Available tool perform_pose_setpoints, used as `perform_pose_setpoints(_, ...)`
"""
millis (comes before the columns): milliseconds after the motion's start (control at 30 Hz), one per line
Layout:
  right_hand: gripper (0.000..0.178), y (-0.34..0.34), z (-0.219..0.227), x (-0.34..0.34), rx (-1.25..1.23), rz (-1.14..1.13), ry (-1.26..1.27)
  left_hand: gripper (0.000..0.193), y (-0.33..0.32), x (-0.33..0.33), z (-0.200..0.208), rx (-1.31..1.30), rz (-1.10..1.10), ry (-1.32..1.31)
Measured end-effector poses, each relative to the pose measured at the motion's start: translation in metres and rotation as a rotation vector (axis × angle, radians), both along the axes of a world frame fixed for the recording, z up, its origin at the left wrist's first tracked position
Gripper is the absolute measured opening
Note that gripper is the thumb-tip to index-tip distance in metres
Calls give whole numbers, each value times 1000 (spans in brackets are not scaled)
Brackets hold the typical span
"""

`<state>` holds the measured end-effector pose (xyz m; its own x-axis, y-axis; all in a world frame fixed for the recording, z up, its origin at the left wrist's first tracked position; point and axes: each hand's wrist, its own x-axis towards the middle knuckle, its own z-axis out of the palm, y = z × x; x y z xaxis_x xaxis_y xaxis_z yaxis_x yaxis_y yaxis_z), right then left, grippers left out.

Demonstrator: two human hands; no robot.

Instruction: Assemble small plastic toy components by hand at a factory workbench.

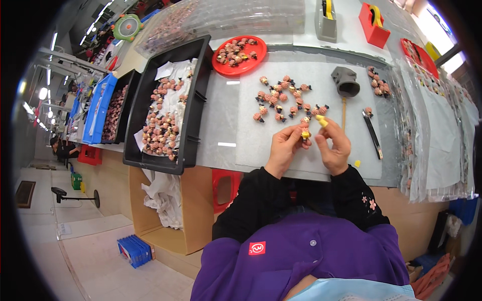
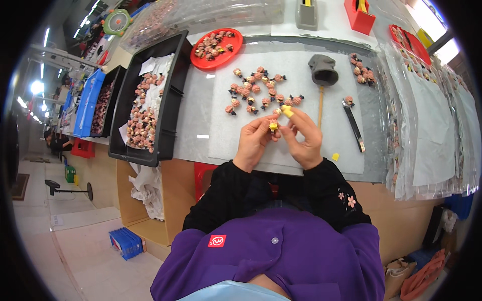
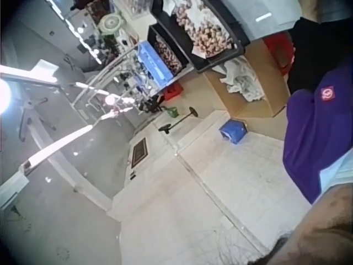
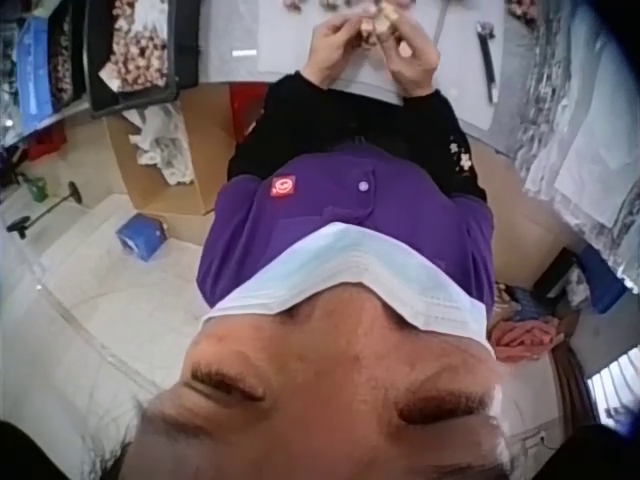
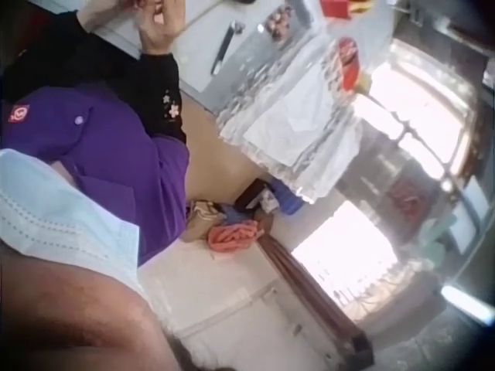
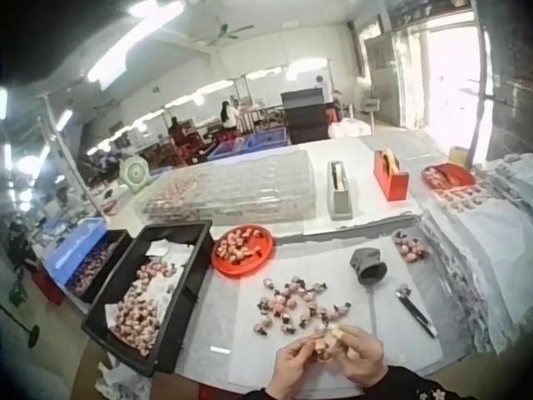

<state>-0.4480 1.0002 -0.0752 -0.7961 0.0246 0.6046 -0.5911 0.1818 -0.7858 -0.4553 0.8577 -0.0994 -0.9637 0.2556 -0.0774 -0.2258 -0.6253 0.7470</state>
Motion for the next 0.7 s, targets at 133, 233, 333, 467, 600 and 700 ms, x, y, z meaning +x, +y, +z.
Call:
perform_pose_setpoints(133, 23, 9, -9, 0, -159, -46, -152, 28, -15, -13, 29, -66, 49, -95)
perform_pose_setpoints(233, 21, 8, -9, -2, -200, -51, -196, 25, -36, -56, 38, -114, 258, -42)
perform_pose_setpoints(333, 16, 8, -7, -1, -28, -46, -126, 25, -65, -112, 40, 14, 373, -111)
perform_pose_setpoints(467, 13, 5, 0, 1, -39, -36, -143, 34, -93, -172, 53, 73, 334, -89)
perform_pose_setpoints(600, 12, 6, -1, 2, -50, -55, -124, 38, -96, -187, 62, 41, 429, -149)
perform_pose_setpoints(700, 14, 8, 1, 4, -19, -51, -151, 35, -90, -164, 56, -207, 435, -105)
